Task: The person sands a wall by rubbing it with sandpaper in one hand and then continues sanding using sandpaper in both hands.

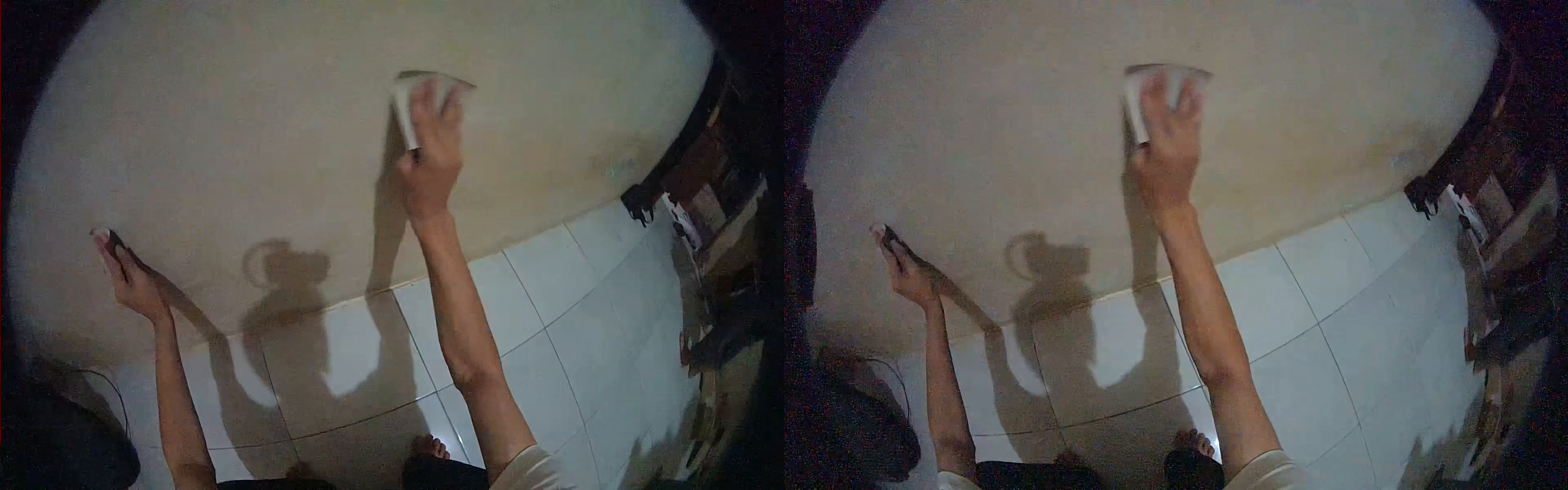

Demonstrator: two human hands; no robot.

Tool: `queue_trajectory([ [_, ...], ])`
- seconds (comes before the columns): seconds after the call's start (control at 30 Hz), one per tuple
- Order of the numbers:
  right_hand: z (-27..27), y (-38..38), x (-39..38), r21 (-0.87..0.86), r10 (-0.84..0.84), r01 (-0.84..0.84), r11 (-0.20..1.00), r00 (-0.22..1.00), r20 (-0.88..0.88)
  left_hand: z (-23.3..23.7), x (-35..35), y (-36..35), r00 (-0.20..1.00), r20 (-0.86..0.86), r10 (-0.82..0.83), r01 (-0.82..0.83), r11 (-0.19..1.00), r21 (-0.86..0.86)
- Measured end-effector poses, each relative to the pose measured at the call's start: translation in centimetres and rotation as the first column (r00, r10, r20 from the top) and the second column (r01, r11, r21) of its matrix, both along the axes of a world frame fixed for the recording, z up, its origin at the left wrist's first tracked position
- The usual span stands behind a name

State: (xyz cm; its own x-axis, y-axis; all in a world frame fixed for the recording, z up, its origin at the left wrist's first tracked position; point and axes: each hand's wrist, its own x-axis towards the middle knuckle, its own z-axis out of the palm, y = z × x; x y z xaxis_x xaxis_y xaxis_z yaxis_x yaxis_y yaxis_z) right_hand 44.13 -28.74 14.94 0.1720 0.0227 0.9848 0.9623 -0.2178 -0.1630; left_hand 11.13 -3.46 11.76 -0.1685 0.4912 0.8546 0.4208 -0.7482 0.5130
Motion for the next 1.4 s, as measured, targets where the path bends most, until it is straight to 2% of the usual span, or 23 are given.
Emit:
queue_trajectory([
  [0.03, 0.3, -0.4, 0.4, 0.007, -0.009, 0.009, 1.0, 1.0, 0.0, -0.4, -0.2, 0.7, 1.0, -0.008, -0.017, 0.017, 0.996, 0.091],
  [0.1, 1.3, -0.9, 2.0, -0.087, -0.158, 0.172, 0.981, 0.976, 0.147, -0.3, 0.2, 0.8, 0.999, 0.01, -0.035, 0.034, 0.996, 0.081],
  [0.13, 2.0, -1.3, 3.6, -0.086, -0.155, 0.168, 0.982, 0.978, 0.142, -0.3, 0.1, 0.9, 0.999, 0.03, -0.041, 0.039, 0.997, 0.063],
  [0.2, 3.9, -2.4, 6.1, 0.248, -0.077, 0.096, 0.964, 0.993, -0.085, -0.3, -0.5, 0.6, 0.999, 0.003, -0.039, 0.039, 0.997, 0.068],
  [0.27, 3.6, -1.8, 5.7, 0.253, -0.066, 0.101, 0.962, 0.988, -0.142, -0.3, -0.8, 0.8, 0.999, -0.018, -0.046, 0.047, 0.997, 0.067],
  [0.33, 3.6, -1.4, 3.8, 0.255, -0.075, 0.124, 0.959, 0.978, -0.195, -0.3, -0.6, 0.7, 0.999, -0.01, -0.048, 0.048, 0.999, -0.004],
  [0.4, 3.0, -0.3, 0.7, 0.023, -0.086, 0.085, 0.996, 0.996, 0.038, 0.0, -0.2, 0.0, 0.998, 0.0, -0.059, 0.059, 0.998, 0.029],
  [0.53, -0.1, -1.7, 1.0, -0.083, -0.096, 0.097, 0.992, 0.995, 0.022, -0.5, 0.3, -0.3, 0.999, 0.031, -0.027, 0.026, 0.998, 0.054],
  [0.6, -3.7, -2.3, 3.3, 0.118, -0.039, 0.064, 0.991, 0.979, -0.2, -0.7, -0.2, 0.1, 1.0, 0.01, -0.023, 0.022, 1.0, 0.014],
  [0.67, -6.9, -2.7, 2.9, 0.192, -0.036, 0.103, 0.976, 0.945, -0.325, -1.4, -1.3, 1.4, 1.0, -0.004, -0.013, 0.013, 1.0, -0.023],
  [0.7, -8.7, -2.7, 2.9, 0.195, -0.034, 0.101, 0.976, 0.946, -0.321, -1.9, -1.7, 2.1, 1.0, -0.019, -0.012, 0.013, 1.0, 0.018],
  [0.77, -11.7, -2.2, 2.5, 0.237, -0.041, 0.16, 0.958, 0.896, -0.441, -2.0, -1.7, 2.4, 0.999, -0.034, -0.014, 0.016, 0.998, 0.056],
  [0.87, -13.1, -1.3, 0.4, 0.26, -0.008, 0.165, 0.951, 0.859, -0.512, -1.2, -0.7, 0.9, 1.0, 0.02, -0.008, 0.009, 0.998, -0.055],
  [0.9, -13.8, -1.2, -0.2, 0.257, -0.013, 0.168, 0.952, 0.859, -0.511, -1.4, -0.6, 1.1, 1.0, 0.017, 0.004, -0.004, 1.0, -0.025],
  [0.97, -15.2, -1.1, -0.9, 0.025, -0.028, 0.037, 0.999, 0.957, -0.289, -1.9, -0.4, 1.7, 1.0, 0.013, 0.012, -0.012, 1.0, 0.006],
  [1.07, -17.8, -2.0, -0.7, -0.016, -0.014, 0.009, 1.0, 0.932, -0.361, -2.1, -0.4, 1.8, 0.999, -0.006, 0.036, -0.036, 0.998, 0.045],
  [1.1, -18.3, -2.1, -0.5, 0.031, -0.045, 0.068, 0.997, 0.88, -0.472, -1.8, -0.3, 1.3, 1.0, -0.004, 0.014, -0.014, 0.999, 0.038],
  [1.13, -18.5, -2.2, 0.0, 0.036, -0.038, 0.063, 0.997, 0.879, -0.476, -1.6, -0.5, 1.0, 1.0, -0.002, -0.003, 0.003, 1.0, 0.031],
  [1.2, -18.0, -2.0, 1.0, 0.35, 0.136, 0.141, 0.926, 0.74, -0.659, -2.2, -1.3, 2.2, 1.0, 0.002, -0.012, 0.012, 0.999, -0.032],
  [1.23, -17.7, -1.5, 0.7, 0.33, 0.118, 0.179, 0.927, 0.695, -0.709, -2.4, -1.4, 2.4, 0.999, 0.009, -0.031, 0.032, 0.994, -0.101],
  [1.27, -17.6, -1.2, 0.1, 0.33, 0.118, 0.178, 0.927, 0.696, -0.708, -2.5, -1.3, 2.4, 0.999, 0.01, -0.031, 0.032, 0.994, -0.101],
  [1.33, -17.8, -0.8, -1.7, 0.083, 0.014, 0.029, 0.996, 0.876, -0.483, -1.2, 0.1, -0.1, 1.0, 0.0, -0.005, 0.005, 0.995, 0.104],
  [1.4, -18.0, 0.5, -2.5, -0.149, 0.027, -0.039, 0.988, 0.996, -0.08, -1.6, 0.3, 0.3, 1.0, 0.016, -0.005, 0.004, 0.995, 0.097],
])
